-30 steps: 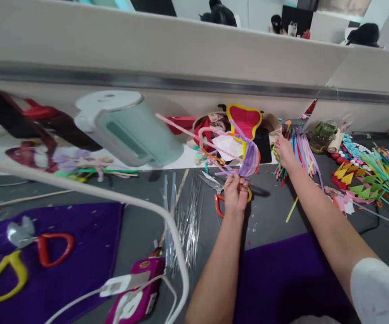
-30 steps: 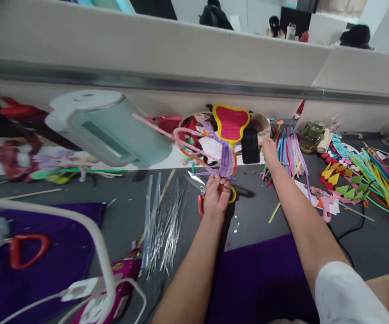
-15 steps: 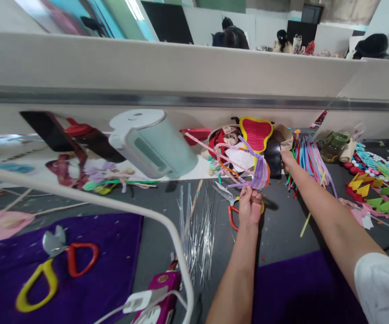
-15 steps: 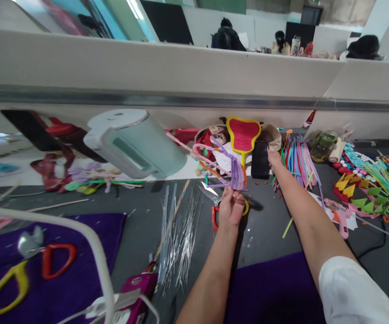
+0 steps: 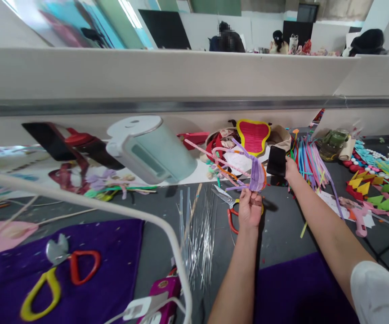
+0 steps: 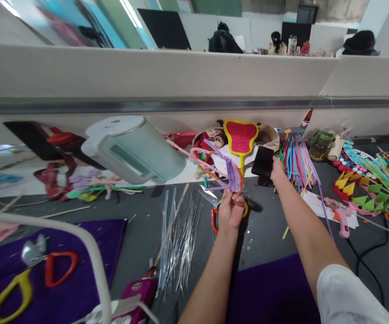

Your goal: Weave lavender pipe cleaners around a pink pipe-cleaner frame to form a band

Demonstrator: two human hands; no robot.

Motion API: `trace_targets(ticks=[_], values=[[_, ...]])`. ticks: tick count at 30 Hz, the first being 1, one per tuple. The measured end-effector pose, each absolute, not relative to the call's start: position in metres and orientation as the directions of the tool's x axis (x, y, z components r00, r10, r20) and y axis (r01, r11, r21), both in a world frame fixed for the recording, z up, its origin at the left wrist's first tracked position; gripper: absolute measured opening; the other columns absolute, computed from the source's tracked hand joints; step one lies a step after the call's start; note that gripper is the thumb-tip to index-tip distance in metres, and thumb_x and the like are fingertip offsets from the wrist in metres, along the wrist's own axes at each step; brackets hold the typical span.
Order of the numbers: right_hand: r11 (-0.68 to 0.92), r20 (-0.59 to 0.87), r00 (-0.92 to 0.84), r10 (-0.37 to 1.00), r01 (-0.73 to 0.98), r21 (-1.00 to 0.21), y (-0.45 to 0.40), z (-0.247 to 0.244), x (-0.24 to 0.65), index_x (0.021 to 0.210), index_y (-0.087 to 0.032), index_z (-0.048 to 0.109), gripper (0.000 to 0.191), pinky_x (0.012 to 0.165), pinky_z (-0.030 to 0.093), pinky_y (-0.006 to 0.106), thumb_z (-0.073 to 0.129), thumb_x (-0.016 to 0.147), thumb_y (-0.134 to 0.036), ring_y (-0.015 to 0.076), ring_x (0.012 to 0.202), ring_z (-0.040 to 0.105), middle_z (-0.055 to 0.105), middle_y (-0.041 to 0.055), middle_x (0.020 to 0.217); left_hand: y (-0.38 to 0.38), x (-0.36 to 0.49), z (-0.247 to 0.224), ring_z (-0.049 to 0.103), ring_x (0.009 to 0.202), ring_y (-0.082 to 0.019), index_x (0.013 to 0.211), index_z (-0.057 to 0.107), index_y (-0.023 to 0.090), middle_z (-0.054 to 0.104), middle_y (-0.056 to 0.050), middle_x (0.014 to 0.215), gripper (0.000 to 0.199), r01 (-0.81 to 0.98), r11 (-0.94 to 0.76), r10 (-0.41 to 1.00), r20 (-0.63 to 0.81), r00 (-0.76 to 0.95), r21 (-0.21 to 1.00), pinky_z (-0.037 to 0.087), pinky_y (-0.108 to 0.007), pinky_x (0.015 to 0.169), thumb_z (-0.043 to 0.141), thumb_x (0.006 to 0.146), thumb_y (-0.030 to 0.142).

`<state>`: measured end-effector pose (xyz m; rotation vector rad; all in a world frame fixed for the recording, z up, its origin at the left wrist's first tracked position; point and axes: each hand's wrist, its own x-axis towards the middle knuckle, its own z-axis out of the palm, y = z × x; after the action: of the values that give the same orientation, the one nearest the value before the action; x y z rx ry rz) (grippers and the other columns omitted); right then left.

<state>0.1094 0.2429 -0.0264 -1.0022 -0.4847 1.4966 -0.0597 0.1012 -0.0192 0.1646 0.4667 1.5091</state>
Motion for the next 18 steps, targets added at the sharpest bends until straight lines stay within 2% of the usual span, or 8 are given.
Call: trace_targets(ticks=[2, 3, 7, 10, 14, 18], values=[[-0.306, -0.385, -0.045, 0.922, -0.694, -0.651, 0.235, -0.021, 0.112, 0.103, -0.013, 0.06, 0.039, 0.078, 0.054, 0.045, 0.028, 0.093, -0.032, 0.0223, 0.077, 0.067, 0.07, 0.0085, 0.074, 0.101, -0.059, -0.019, 0.042, 0.051, -0.001, 0.074, 0.056, 0.017, 0.048, 0.006, 0.064, 0.017, -0.913, 0.059, 0.981, -0.192, -0.022, 0.403, 0.038, -0.011, 0.049, 0.072, 0.076, 0.015], [-0.318, -0.378, -0.089, 0.922, -0.732, -0.603, 0.232, -0.019, 0.111, 0.106, -0.014, 0.06, 0.042, 0.081, 0.053, 0.048, 0.025, 0.094, -0.034, 0.0225, 0.08, 0.067, 0.071, 0.0087, 0.078, 0.101, -0.058, -0.019, 0.042, 0.051, -0.001, 0.074, 0.056, 0.017, 0.049, 0.005, 0.064, 0.016, -0.911, 0.052, 0.982, -0.188, -0.028, 0.41, 0.038, -0.012, 0.049, 0.072, 0.076, 0.015], [-0.239, -0.216, -0.147, 0.965, -0.832, -0.501, 0.223, -0.01, 0.1, 0.114, -0.019, 0.058, 0.052, 0.091, 0.048, 0.054, 0.016, 0.096, -0.045, 0.0228, 0.091, 0.067, 0.072, 0.0081, 0.09, 0.101, -0.058, -0.019, 0.043, 0.052, -0.001, 0.075, 0.057, 0.017, 0.048, 0.006, 0.064, 0.016, -0.906, 0.043, 0.986, -0.165, -0.03, 0.422, 0.038, -0.011, 0.049, 0.073, 0.075, 0.016], [-0.255, -0.173, -0.194, 0.966, -0.838, -0.483, 0.221, -0.007, 0.09, 0.112, -0.016, 0.059, 0.056, 0.094, 0.047, 0.052, 0.018, 0.095, -0.051, 0.0239, 0.096, 0.066, 0.072, 0.0103, 0.092, 0.101, -0.059, -0.018, 0.043, 0.051, -0.001, 0.076, 0.058, 0.018, 0.047, 0.006, 0.064, 0.015, -0.905, 0.046, 0.988, -0.152, -0.022, 0.424, 0.038, -0.011, 0.049, 0.073, 0.075, 0.017], [-0.308, -0.2, -0.238, 0.951, -0.804, -0.509, 0.219, -0.003, 0.086, 0.107, -0.014, 0.061, 0.052, 0.091, 0.05, 0.049, 0.027, 0.095, -0.052, 0.0243, 0.094, 0.067, 0.073, 0.0104, 0.087, 0.101, -0.06, -0.018, 0.043, 0.052, -0.001, 0.078, 0.059, 0.018, 0.048, 0.006, 0.064, 0.014, -0.909, 0.057, 0.988, -0.153, -0.008, 0.414, 0.038, -0.011, 0.049, 0.072, 0.075, 0.016], [-0.327, -0.218, -0.246, 0.944, -0.776, -0.54, 0.222, -0.002, 0.09, 0.104, -0.013, 0.061, 0.052, 0.088, 0.052, 0.047, 0.027, 0.095, -0.051, 0.0241, 0.09, 0.068, 0.073, 0.0098, 0.083, 0.1, -0.061, -0.018, 0.043, 0.052, -0.001, 0.081, 0.06, 0.019, 0.047, 0.006, 0.065, 0.015, -0.919, 0.057, 0.987, -0.162, -0.008, 0.391, 0.038, -0.011, 0.05, 0.073, 0.075, 0.015]])
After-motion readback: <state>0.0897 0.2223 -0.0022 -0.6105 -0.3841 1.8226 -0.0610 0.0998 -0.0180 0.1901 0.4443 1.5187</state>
